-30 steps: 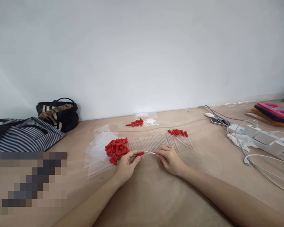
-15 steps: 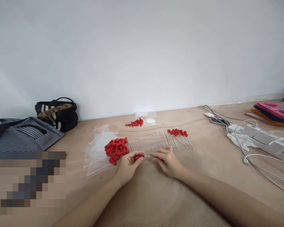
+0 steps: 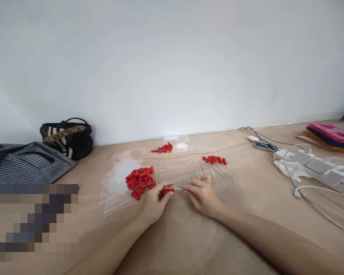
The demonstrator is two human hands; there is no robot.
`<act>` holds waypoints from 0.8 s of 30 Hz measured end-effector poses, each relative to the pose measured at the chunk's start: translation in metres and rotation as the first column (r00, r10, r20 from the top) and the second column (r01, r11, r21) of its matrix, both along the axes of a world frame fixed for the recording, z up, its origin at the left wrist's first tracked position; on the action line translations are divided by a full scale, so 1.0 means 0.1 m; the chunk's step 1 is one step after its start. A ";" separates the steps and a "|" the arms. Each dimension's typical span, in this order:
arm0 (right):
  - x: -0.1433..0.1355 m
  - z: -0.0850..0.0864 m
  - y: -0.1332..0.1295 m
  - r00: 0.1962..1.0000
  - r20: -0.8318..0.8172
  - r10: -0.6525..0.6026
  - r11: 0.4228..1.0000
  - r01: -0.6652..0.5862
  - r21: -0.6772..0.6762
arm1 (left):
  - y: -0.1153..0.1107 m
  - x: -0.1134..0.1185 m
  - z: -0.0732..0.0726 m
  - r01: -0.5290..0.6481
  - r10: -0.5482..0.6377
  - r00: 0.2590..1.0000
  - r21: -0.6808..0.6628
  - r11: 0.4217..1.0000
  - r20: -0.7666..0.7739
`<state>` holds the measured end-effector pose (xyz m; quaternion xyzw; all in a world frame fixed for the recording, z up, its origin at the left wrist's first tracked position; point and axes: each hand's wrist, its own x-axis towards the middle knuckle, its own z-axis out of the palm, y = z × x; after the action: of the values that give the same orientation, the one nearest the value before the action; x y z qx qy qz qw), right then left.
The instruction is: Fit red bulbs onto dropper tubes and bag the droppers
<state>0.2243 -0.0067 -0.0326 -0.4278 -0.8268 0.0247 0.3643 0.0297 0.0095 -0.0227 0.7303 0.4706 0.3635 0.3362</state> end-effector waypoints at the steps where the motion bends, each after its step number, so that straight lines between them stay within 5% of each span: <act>1: -0.01 0.00 -0.01 1.000 0.003 -0.003 1.000 0.003 0.004 | 0.00 0.00 -0.01 -0.002 0.003 1.000 -0.008 1.000 0.023; 14: -0.06 0.01 -0.06 0.998 -0.052 -0.037 0.998 0.034 -0.057 | 0.01 -0.02 -0.11 -0.029 0.027 0.995 0.026 0.999 0.091; 24: -0.12 0.01 -0.11 0.994 -0.097 -0.054 0.997 0.048 -0.064 | -0.02 -0.01 -0.11 -0.073 0.073 0.997 0.148 0.986 0.002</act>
<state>0.2126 -0.0180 -0.0319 -0.4580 -0.7956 0.0618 0.3917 0.0283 0.0071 -0.0336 0.7362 0.4692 0.4082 0.2667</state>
